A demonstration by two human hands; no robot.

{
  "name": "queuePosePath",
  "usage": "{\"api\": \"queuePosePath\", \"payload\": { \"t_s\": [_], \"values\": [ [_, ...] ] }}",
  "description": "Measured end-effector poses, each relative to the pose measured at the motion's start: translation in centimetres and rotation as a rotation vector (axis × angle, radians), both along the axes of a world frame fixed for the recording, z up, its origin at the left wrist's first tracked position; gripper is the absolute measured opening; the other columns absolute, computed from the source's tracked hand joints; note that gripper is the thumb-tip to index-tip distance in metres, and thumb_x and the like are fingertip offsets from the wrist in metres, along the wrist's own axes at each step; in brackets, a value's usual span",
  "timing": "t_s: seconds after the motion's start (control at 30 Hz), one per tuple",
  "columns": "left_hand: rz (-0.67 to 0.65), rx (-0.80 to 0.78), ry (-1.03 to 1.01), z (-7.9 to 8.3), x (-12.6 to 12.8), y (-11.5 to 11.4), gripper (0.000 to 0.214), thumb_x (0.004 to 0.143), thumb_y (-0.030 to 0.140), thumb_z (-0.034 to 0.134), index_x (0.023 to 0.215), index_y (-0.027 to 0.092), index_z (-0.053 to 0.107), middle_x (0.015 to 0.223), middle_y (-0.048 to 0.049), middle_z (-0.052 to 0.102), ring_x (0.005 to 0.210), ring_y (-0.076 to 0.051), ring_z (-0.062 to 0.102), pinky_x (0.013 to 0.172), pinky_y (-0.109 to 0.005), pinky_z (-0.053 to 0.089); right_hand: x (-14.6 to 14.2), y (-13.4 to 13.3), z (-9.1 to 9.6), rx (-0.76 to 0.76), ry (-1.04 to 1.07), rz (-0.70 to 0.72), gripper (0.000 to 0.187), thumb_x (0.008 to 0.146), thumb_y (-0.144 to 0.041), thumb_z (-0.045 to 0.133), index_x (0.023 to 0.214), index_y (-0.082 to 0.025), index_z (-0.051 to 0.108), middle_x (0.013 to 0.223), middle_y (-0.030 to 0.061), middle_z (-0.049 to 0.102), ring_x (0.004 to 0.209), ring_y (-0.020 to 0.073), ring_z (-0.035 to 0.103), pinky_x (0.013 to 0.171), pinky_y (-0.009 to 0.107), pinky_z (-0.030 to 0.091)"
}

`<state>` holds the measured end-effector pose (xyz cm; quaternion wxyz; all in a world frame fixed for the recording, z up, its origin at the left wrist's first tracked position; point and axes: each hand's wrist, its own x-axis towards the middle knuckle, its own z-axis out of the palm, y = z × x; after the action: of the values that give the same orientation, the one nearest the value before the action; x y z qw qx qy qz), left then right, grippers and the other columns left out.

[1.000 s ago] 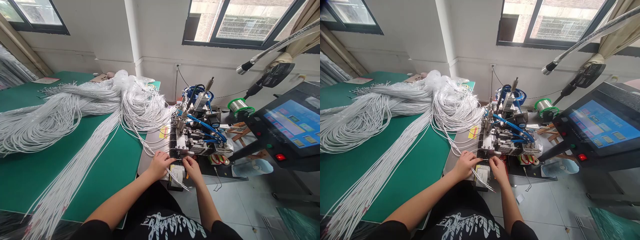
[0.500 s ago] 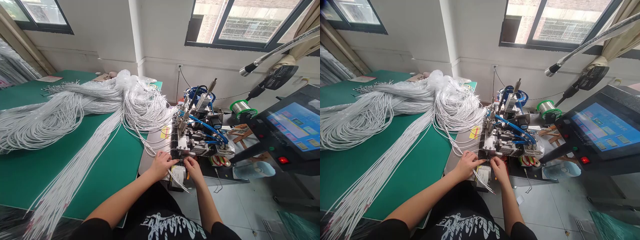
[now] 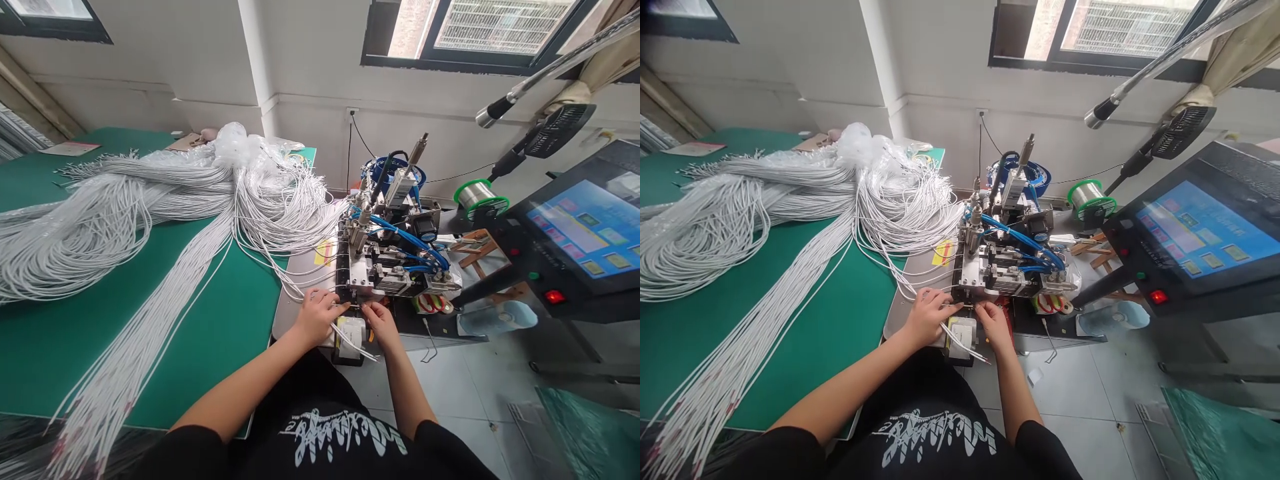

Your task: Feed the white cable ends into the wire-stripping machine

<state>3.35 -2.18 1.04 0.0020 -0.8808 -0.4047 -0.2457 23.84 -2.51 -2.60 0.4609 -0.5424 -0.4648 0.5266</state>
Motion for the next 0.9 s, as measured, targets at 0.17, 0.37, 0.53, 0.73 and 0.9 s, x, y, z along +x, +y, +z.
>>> {"api": "queuePosePath", "payload": {
  "t_s": [0.17, 0.37, 0.53, 0.73, 0.9],
  "values": [
    [0.062, 0.065, -0.077, 0.0, -0.4, -0.2, 0.036, 0.078, 0.012, 0.055, 0.108, 0.028, 0.067, 0.105, -0.0026, 0.068, 0.101, -0.022, 0.054, 0.098, -0.048, 0.024, 0.4, -0.7, 0.9, 0.082, -0.214, -0.044, 0.042, 0.080, -0.058, 0.058, 0.069, -0.017, 0.057, 0.058, -0.0020, 0.047, 0.056, 0.0135, 0.042, 0.053, 0.025, 0.031],
    [0.049, 0.023, -0.068, 0.2, -0.6, -0.3, 0.038, 0.078, 0.011, 0.055, 0.109, 0.027, 0.067, 0.106, -0.0031, 0.068, 0.103, -0.023, 0.055, 0.098, -0.049, 0.025, 1.0, -1.9, 3.1, 0.127, -0.394, -0.076, 0.038, 0.086, -0.053, 0.054, 0.074, -0.017, 0.058, 0.060, -0.0006, 0.050, 0.058, 0.0144, 0.044, 0.055, 0.025, 0.034],
    [0.043, -0.011, -0.077, 0.2, -0.8, -0.2, 0.037, 0.077, 0.011, 0.055, 0.108, 0.027, 0.068, 0.106, -0.0041, 0.068, 0.103, -0.024, 0.056, 0.098, -0.051, 0.027, 1.7, -3.7, 5.6, 0.155, -0.465, 0.033, 0.035, 0.088, -0.049, 0.052, 0.075, -0.018, 0.060, 0.061, 0.0009, 0.052, 0.055, 0.0138, 0.044, 0.051, 0.025, 0.034],
    [0.043, -0.014, -0.095, 0.4, -0.8, -0.3, 0.033, 0.081, 0.011, 0.053, 0.107, 0.027, 0.068, 0.105, -0.0042, 0.068, 0.101, -0.023, 0.057, 0.098, -0.051, 0.027, 3.2, -5.8, 6.8, 0.118, -0.569, 0.326, 0.032, 0.091, -0.042, 0.051, 0.074, -0.018, 0.066, 0.066, 0.0024, 0.059, 0.059, 0.0150, 0.048, 0.054, 0.026, 0.034],
    [0.051, 0.006, -0.096, 0.2, -0.7, -0.2, 0.031, 0.085, 0.012, 0.050, 0.107, 0.025, 0.067, 0.105, -0.0039, 0.068, 0.102, -0.023, 0.058, 0.099, -0.049, 0.027, 4.2, -6.6, 5.8, -0.018, -0.428, 0.626, 0.031, 0.087, -0.044, 0.056, 0.076, -0.019, 0.071, 0.069, 0.0025, 0.064, 0.063, 0.0161, 0.054, 0.057, 0.025, 0.039]
  ]
}}
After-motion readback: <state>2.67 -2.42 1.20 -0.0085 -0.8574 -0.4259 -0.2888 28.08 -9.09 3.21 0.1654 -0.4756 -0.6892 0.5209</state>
